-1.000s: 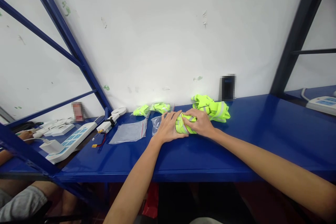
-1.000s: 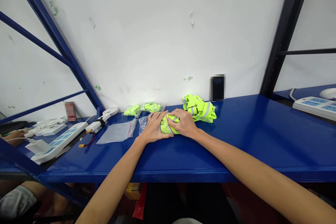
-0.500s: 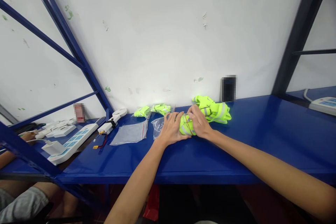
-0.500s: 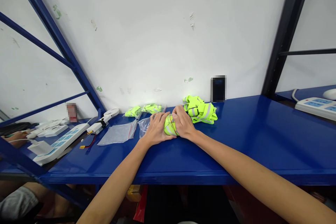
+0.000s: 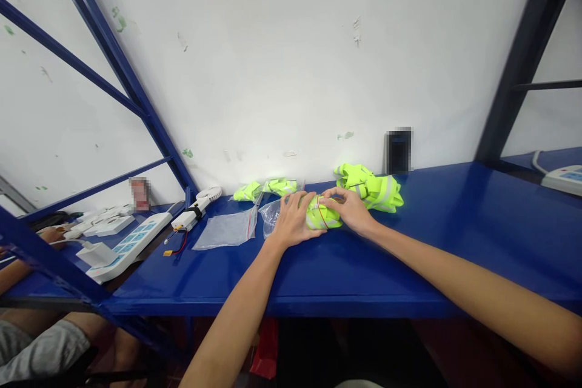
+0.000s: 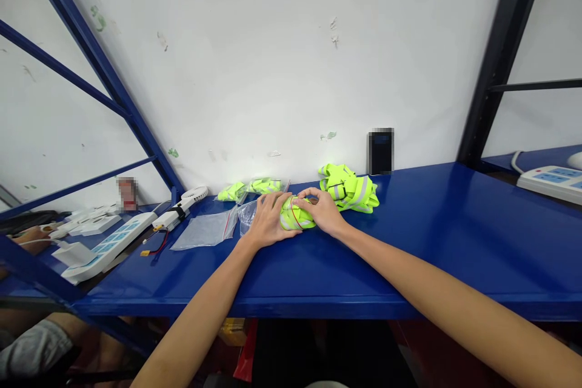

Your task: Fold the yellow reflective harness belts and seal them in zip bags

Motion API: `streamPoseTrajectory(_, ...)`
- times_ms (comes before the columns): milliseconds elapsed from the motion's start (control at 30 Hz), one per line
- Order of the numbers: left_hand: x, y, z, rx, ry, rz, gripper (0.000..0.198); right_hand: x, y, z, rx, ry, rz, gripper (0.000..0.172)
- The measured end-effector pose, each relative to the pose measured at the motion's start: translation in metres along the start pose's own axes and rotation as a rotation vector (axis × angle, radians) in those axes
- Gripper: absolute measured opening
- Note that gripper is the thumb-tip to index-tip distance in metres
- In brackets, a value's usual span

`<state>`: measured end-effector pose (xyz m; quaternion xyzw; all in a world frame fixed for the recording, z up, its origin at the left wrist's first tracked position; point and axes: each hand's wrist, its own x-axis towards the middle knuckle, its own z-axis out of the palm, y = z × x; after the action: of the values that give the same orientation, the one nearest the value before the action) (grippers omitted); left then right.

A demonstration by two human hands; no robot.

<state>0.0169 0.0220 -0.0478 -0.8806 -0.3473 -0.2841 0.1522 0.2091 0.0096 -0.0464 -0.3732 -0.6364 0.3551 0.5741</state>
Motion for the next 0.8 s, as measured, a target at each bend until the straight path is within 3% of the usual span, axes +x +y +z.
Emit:
streamPoseTrajectory(100, -0.001, 0.000, -0.002, -0.002, 0.006, -0.009, 0.089, 0.000, 0.003, -0.002, -0.031, -0.034, -0.069, 0.023)
streamPoseTrajectory(367, -0.003, -0.003, -0.005, -0.004, 0.021, 0.026, 0.088, 0.002, 0.000, -0.008, 0.039, -0.220, -0.023, 0.025)
streamPoseTrajectory(567, 0.001, 0.002, -0.006, -0.020, 0.069, 0.020, 0.088, 0.000, -0.008, 0.005, 0.202, 0.035, 0.157, 0.033)
streamPoseTrajectory(800, 0.006, 0.014, -0.007, 0.025, 0.041, 0.063, 0.074, -0.006, -0.010, 0.013, 0.106, 0.097, 0.200, 0.020)
